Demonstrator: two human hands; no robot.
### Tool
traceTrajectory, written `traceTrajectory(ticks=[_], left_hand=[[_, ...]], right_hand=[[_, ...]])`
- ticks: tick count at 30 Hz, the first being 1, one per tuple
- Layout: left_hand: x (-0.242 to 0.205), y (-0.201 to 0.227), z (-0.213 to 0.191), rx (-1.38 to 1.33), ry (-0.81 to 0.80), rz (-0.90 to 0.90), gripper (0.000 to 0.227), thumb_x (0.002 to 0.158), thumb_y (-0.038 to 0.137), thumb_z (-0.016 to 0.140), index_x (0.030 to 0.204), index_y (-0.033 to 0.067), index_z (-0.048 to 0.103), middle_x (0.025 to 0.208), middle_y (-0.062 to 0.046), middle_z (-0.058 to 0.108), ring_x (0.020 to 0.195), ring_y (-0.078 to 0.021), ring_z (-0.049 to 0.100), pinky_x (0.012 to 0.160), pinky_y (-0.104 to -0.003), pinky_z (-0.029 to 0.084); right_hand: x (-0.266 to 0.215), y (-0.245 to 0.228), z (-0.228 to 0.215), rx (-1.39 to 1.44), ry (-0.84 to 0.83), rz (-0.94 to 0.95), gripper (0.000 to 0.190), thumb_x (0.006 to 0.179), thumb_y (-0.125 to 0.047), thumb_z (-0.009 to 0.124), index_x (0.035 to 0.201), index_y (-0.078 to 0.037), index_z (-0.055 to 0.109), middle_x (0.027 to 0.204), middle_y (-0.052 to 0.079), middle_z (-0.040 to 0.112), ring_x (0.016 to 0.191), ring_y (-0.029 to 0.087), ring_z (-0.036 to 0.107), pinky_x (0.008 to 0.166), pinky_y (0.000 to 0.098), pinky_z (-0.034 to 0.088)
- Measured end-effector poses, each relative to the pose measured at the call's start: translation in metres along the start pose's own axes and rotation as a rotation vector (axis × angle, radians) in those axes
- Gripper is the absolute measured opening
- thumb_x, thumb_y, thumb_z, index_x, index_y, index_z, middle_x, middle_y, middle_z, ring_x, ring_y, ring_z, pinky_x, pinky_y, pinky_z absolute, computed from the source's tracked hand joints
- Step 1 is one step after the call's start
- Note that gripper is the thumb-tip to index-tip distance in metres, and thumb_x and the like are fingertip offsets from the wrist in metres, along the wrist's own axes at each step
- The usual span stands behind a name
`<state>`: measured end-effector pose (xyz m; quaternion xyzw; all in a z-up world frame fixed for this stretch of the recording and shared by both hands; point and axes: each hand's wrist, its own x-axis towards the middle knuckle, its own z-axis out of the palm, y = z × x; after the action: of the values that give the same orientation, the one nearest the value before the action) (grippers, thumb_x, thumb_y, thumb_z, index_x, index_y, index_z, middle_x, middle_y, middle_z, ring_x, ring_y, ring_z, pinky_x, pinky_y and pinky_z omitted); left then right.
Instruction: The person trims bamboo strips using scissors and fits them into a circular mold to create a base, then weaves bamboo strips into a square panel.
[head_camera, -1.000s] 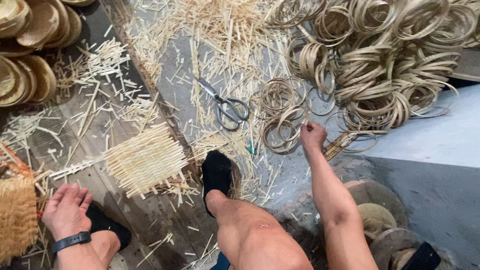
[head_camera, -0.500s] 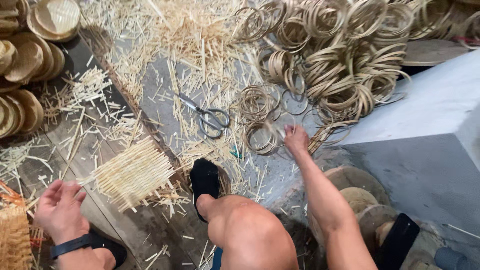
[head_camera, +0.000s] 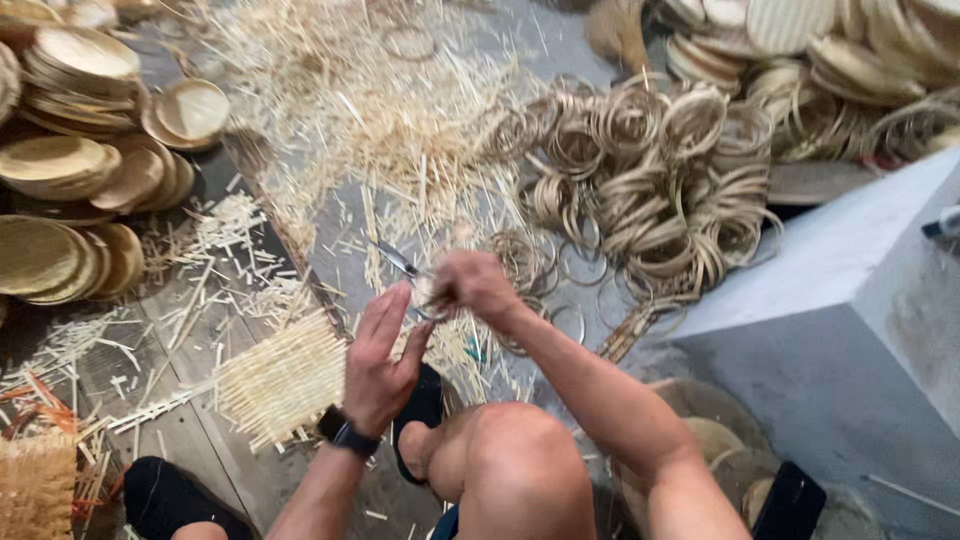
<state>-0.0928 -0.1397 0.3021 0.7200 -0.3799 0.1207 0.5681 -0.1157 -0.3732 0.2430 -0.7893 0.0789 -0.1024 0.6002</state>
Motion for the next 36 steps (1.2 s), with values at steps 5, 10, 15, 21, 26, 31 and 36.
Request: traceTrajectory(ticks=[5,10,15,21,26,31,36], left_hand=[[0.012,-0.001,-0.016,-0.443,0.231,-0.434,0.026,0.102,0.008,0.069,0.127,0.0036,0.074,0.093,-0.009,0.071,0.072,-0.0104,0.059,0.058,-0.025,0.046],[0.008,-0.018,-0.066,-0.638,0.328,-0.586,0.021,0.100,0.013,0.065,0.118,0.0052,0.073,0.082,-0.004,0.073,0.060,-0.0066,0.060,0.049,-0.021,0.048],[0.001,-0.020,-0.097,-0.831,0.379,-0.714,0.023,0.099,0.012,0.069,0.116,-0.0020,0.074,0.067,0.000,0.057,0.049,-0.0037,0.040,0.041,-0.019,0.032],[-0.013,-0.028,-0.128,-1.020,0.350,-0.870,0.023,0.105,0.017,0.060,0.092,-0.0015,0.065,0.063,0.002,0.049,0.046,-0.0033,0.037,0.039,-0.019,0.030],[0.006,-0.020,-0.158,-0.889,0.280,-1.045,0.040,0.105,0.032,0.041,0.085,0.0024,0.059,0.065,-0.001,0.057,0.047,-0.0083,0.049,0.041,-0.021,0.044],[0.020,-0.035,-0.163,-0.930,0.122,-1.227,0.060,0.102,0.063,0.027,0.081,0.0125,0.054,0.051,0.005,0.035,0.033,-0.0064,0.028,0.027,-0.022,0.026],[-0.002,-0.059,-0.152,-1.055,0.159,-1.152,0.061,0.101,0.068,0.026,0.076,0.0152,0.044,0.053,0.008,0.030,0.033,-0.0033,0.025,0.027,-0.020,0.025]], right_hand=[[0.018,-0.130,0.044,-0.365,-0.151,0.060,0.041,0.096,-0.041,0.072,0.079,-0.004,0.076,0.058,0.005,0.064,0.053,0.011,0.059,0.046,0.0298,0.047],[0.016,-0.174,0.063,-0.714,-0.169,-0.575,0.030,0.098,-0.039,0.070,0.100,-0.009,0.074,0.076,0.005,0.067,0.060,0.011,0.059,0.053,0.0283,0.049],[0.025,-0.181,0.089,-0.787,-0.062,-1.093,0.025,0.097,-0.034,0.068,0.100,-0.010,0.062,0.105,0.006,0.057,0.092,0.018,0.059,0.073,0.0343,0.054],[0.039,-0.183,0.127,-0.841,-0.391,-0.984,0.019,0.096,-0.028,0.069,0.094,-0.009,0.065,0.093,0.005,0.060,0.089,0.019,0.060,0.067,0.0324,0.055],[0.041,-0.176,0.160,-0.691,-0.513,-0.934,0.009,0.099,-0.018,0.068,0.103,-0.010,0.070,0.090,0.003,0.059,0.086,0.016,0.059,0.063,0.0303,0.054],[0.045,-0.165,0.189,-0.666,-0.513,-1.091,0.025,0.089,-0.018,0.071,0.108,-0.004,0.067,0.104,0.008,0.058,0.095,0.020,0.059,0.077,0.0306,0.059],[0.048,-0.158,0.191,-0.759,-0.517,-0.932,0.024,0.089,-0.022,0.075,0.104,-0.005,0.067,0.101,0.006,0.059,0.098,0.019,0.061,0.078,0.0318,0.061]])
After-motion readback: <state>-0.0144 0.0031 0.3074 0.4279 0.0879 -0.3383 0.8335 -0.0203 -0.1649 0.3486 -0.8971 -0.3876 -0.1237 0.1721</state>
